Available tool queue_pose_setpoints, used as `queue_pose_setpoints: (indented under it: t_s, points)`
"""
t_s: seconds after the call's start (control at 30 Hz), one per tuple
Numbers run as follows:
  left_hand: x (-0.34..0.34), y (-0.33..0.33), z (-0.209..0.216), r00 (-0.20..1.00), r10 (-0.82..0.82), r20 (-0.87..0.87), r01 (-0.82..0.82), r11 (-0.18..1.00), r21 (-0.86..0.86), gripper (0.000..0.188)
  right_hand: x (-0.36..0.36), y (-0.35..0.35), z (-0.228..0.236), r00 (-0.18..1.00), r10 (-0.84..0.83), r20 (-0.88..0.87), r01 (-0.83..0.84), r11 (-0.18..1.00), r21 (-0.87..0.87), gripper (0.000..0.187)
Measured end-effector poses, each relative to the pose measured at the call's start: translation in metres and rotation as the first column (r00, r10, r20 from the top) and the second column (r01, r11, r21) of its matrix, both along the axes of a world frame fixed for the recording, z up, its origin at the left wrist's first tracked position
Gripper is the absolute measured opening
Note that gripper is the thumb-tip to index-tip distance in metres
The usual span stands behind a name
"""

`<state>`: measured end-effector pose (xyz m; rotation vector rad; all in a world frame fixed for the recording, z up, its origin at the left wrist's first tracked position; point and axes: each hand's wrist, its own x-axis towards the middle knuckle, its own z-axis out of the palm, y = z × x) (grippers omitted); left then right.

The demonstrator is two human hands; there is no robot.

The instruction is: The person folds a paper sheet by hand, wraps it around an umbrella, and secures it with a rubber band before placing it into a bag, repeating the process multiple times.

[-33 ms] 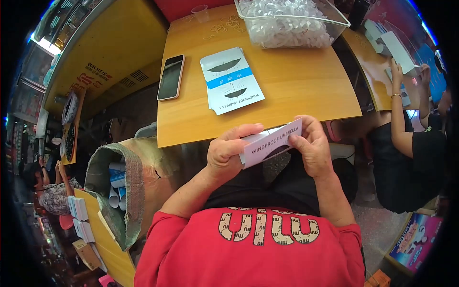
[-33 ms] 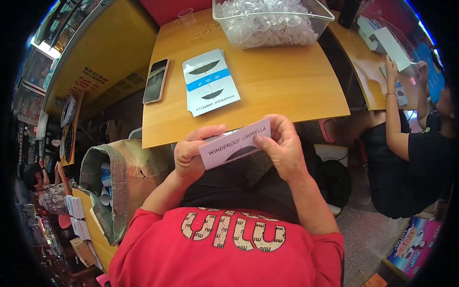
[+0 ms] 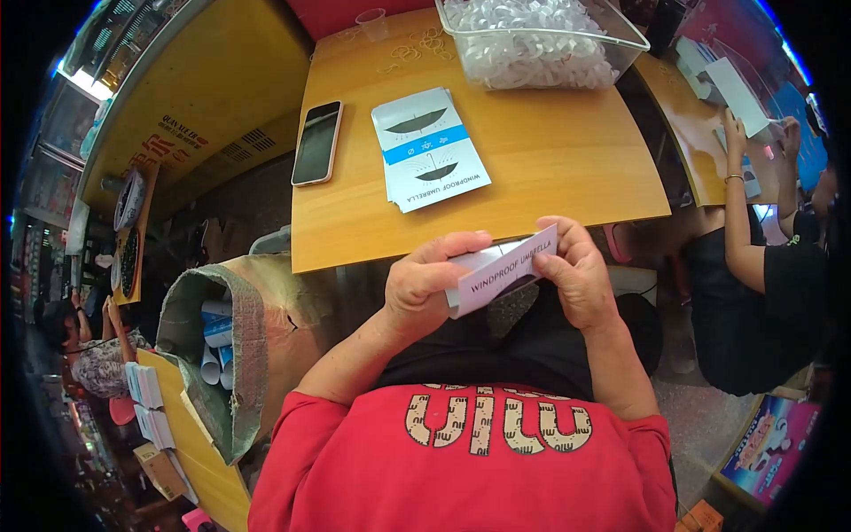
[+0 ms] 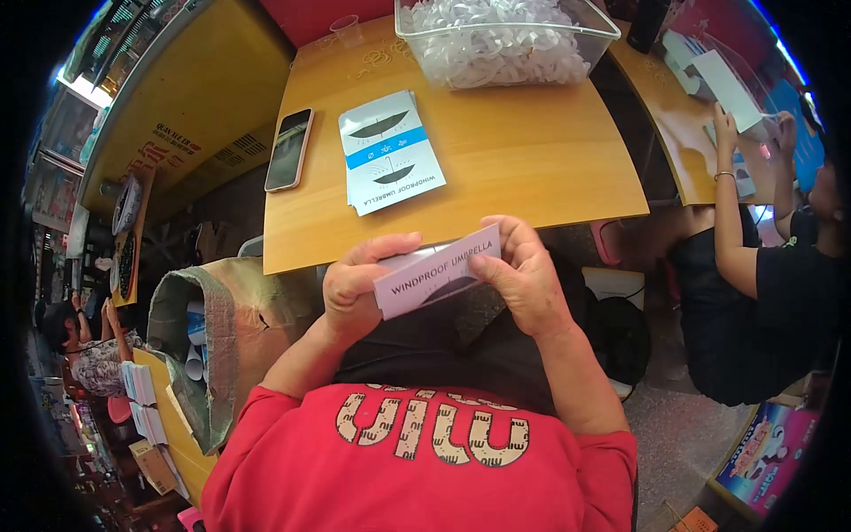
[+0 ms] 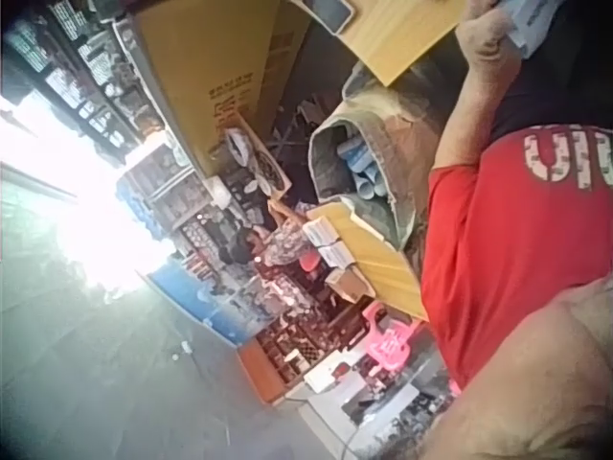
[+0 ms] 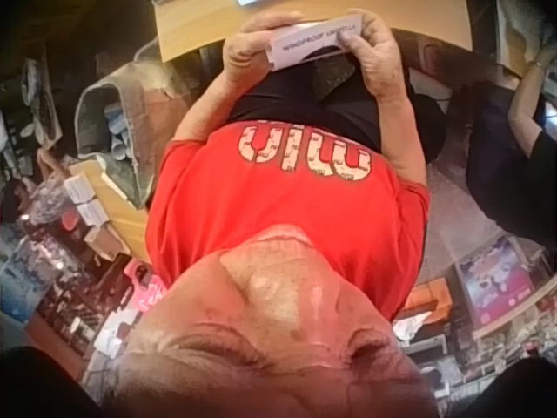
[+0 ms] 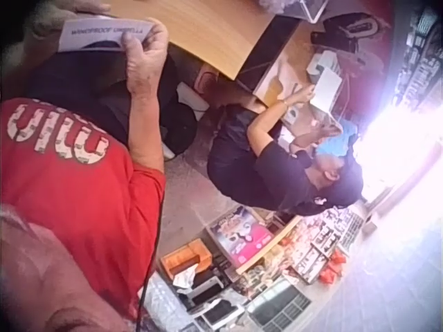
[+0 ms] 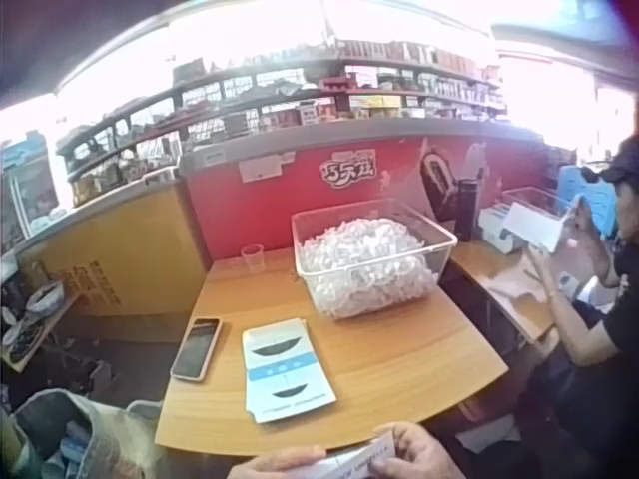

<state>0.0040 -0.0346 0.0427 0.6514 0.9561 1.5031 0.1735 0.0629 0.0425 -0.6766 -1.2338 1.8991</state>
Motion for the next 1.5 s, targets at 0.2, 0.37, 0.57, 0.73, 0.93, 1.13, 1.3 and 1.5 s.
queue_pose_setpoints:
  t_s: [0.2,0.37,0.57,0.73,0.93,1.13,1.3,1.5]
  points:
    - [-0.006,-0.006,0.001,0.605,0.345,-0.718,-0.013,0.906,0.424,0.024,-0.006,0.001,-0.010,0.997,0.041,-0.069,-0.051,0.989,-0.138,0.034]
    - [-0.003,-0.019,-0.004,0.875,0.089,-0.477,-0.110,0.994,-0.016,0.027,-0.008,-0.009,-0.017,0.983,-0.181,0.025,0.173,0.966,0.191,0.034]
    - [-0.006,-0.015,-0.010,0.938,0.120,-0.326,-0.170,0.977,-0.129,0.020,0.000,-0.021,-0.021,0.984,-0.162,0.079,0.111,0.891,0.440,0.037]
    - [0.001,-0.011,-0.004,0.989,-0.098,0.109,0.111,0.987,-0.118,0.021,0.004,-0.026,-0.025,0.996,-0.082,0.042,0.054,0.893,0.446,0.039]
    - [0.004,-0.014,-0.010,0.988,-0.107,0.115,0.117,0.990,-0.081,0.026,0.005,-0.030,-0.023,0.998,-0.057,0.015,0.048,0.932,0.359,0.041]
    - [0.006,-0.016,-0.013,0.986,-0.152,0.072,0.158,0.984,-0.087,0.027,0.007,-0.026,-0.025,0.998,-0.056,0.035,0.044,0.957,0.287,0.038]
    - [0.010,-0.016,-0.013,0.986,-0.143,0.086,0.152,0.984,-0.096,0.028,0.006,-0.023,-0.025,0.999,-0.031,0.033,0.024,0.978,0.207,0.036]
    - [0.008,-0.016,-0.010,0.972,-0.154,0.176,0.185,0.967,-0.176,0.027,0.006,-0.024,-0.026,0.998,-0.031,0.054,0.021,0.983,0.183,0.035]
